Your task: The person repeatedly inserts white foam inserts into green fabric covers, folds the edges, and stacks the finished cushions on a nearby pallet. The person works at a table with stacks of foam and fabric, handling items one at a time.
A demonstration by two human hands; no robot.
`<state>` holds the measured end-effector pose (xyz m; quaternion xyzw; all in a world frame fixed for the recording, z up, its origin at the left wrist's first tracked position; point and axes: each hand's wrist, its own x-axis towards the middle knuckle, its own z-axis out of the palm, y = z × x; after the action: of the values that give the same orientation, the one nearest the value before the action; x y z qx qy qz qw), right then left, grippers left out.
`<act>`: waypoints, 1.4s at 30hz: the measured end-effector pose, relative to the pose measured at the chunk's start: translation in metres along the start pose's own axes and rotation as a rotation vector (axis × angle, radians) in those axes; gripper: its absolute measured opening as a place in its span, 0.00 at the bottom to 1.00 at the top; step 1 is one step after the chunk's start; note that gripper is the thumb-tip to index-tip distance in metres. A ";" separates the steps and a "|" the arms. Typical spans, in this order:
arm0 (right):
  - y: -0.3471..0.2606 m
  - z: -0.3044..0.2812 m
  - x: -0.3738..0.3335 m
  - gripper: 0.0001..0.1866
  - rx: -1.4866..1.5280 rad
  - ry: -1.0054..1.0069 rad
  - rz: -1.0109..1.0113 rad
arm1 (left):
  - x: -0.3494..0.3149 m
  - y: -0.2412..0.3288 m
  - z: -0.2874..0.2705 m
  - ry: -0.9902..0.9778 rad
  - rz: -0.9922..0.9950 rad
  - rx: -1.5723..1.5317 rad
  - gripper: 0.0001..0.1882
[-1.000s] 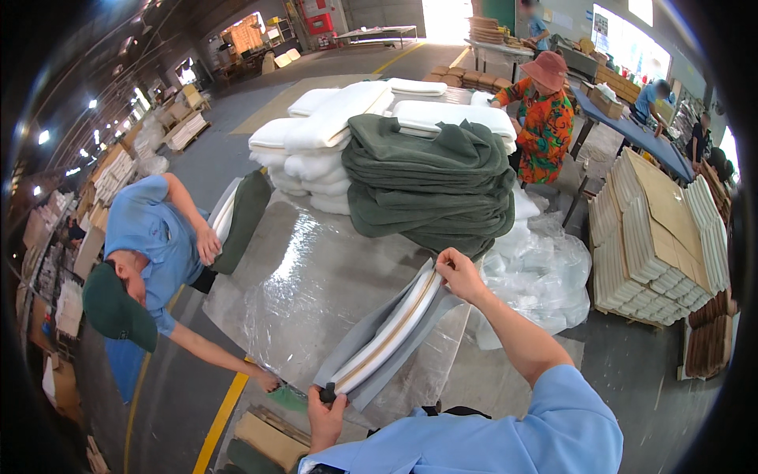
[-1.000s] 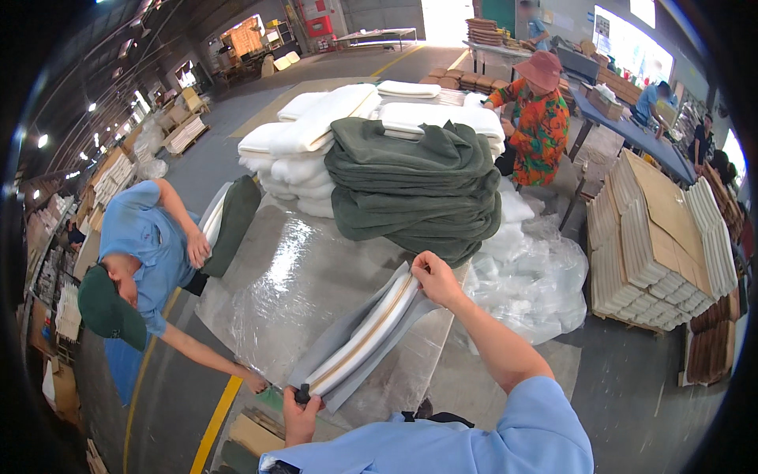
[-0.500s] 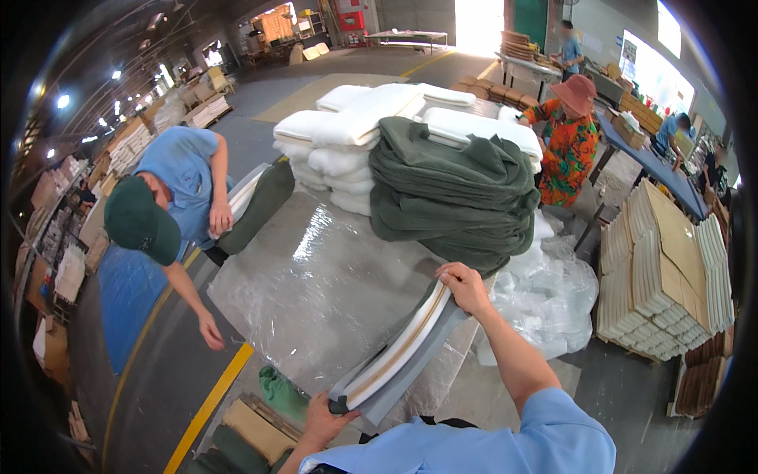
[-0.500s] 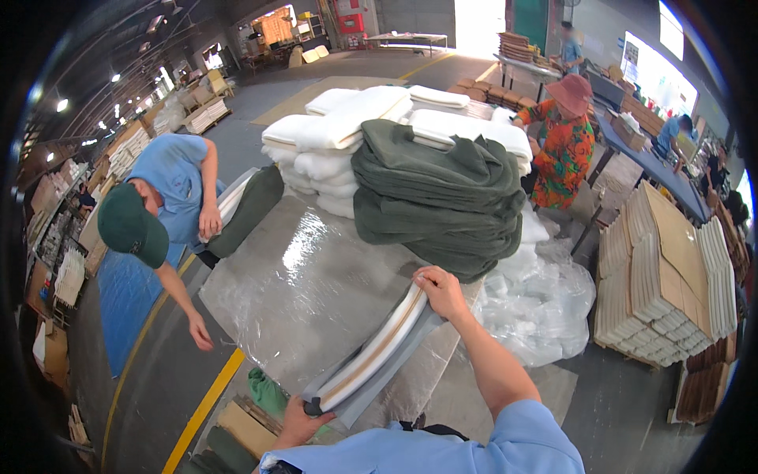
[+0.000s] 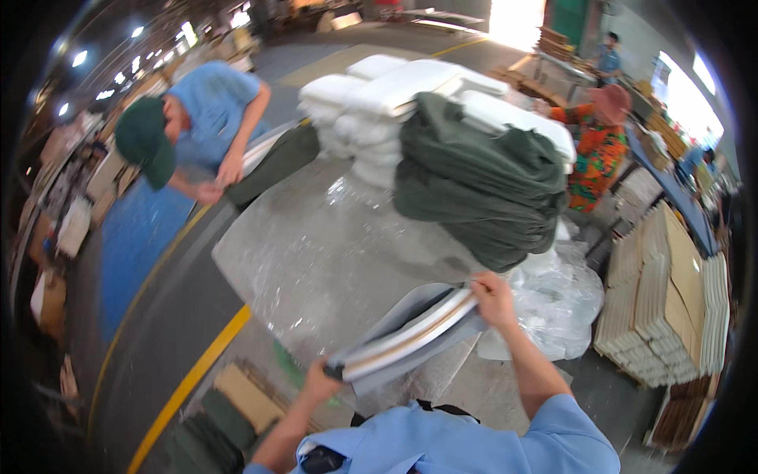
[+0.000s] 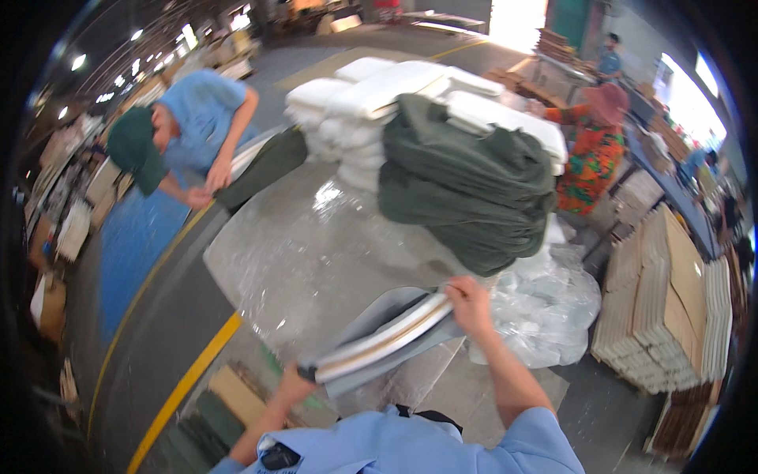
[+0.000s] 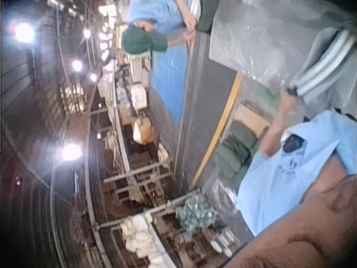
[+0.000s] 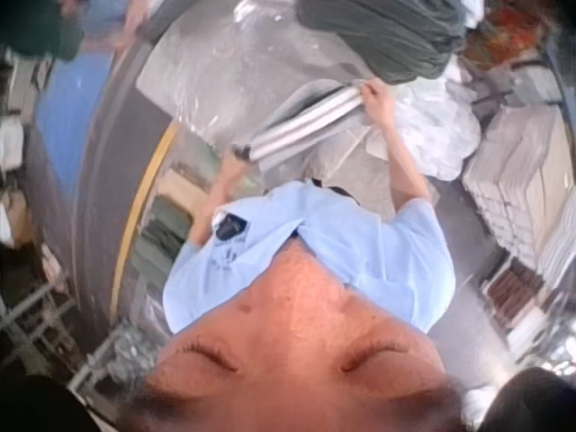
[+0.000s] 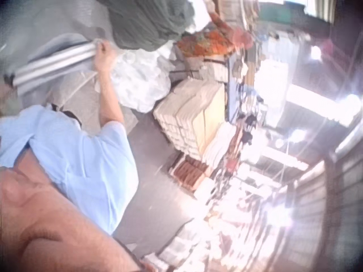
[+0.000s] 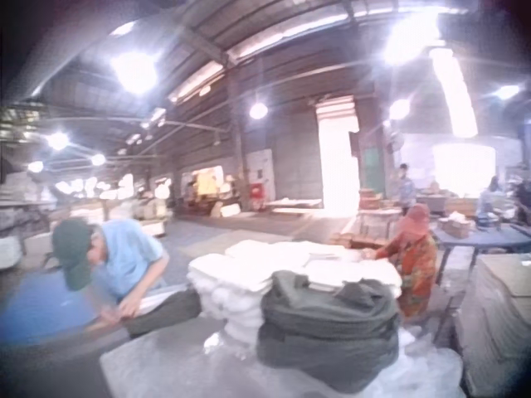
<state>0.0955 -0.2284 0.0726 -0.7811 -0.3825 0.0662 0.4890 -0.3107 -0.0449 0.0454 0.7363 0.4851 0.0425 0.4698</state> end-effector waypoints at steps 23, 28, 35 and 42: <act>0.049 -0.057 -0.119 0.30 0.544 -0.337 0.922 | -0.003 -0.021 0.035 -0.100 -0.341 -0.929 0.35; 0.036 -0.036 -0.106 0.22 0.868 0.000 0.616 | 0.005 0.021 -0.015 0.099 -0.014 -0.895 0.31; 0.016 0.008 -0.113 0.18 0.621 -0.088 0.611 | 0.015 0.001 0.012 0.565 0.099 -0.661 0.20; 0.019 -0.013 -0.113 0.17 0.608 -0.236 0.702 | 0.014 -0.013 0.029 0.510 0.136 -0.809 0.23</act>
<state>0.0329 -0.3175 0.0333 -0.6719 -0.1118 0.4246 0.5965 -0.2974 -0.0523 0.0147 0.4906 0.4803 0.4376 0.5807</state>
